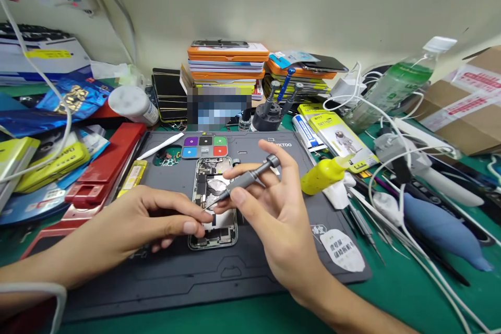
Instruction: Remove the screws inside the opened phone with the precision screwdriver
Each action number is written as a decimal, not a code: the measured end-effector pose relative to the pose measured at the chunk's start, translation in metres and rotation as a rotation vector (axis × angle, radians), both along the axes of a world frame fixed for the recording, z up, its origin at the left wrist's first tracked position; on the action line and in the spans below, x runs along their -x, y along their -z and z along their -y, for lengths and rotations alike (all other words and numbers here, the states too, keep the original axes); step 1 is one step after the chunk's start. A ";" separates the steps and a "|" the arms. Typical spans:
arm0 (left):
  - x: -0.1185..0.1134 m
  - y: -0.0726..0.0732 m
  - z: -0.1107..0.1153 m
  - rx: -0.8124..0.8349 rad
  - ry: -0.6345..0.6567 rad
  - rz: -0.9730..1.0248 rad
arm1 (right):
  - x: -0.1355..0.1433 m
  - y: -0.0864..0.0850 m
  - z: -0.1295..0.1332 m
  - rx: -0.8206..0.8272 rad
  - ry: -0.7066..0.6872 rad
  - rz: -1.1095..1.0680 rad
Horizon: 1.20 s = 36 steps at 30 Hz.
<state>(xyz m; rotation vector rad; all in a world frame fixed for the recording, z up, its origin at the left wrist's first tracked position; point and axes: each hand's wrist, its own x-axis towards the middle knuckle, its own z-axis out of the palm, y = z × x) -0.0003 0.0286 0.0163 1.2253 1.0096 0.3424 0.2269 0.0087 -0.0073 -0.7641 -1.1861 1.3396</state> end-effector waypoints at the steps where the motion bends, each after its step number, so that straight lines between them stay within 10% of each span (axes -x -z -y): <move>1: 0.000 0.001 0.000 0.015 -0.008 0.017 | 0.000 0.000 0.001 0.007 0.003 0.006; 36: 0.001 -0.001 0.000 -0.339 -0.072 -0.009 | 0.003 -0.003 0.016 -0.274 0.192 0.282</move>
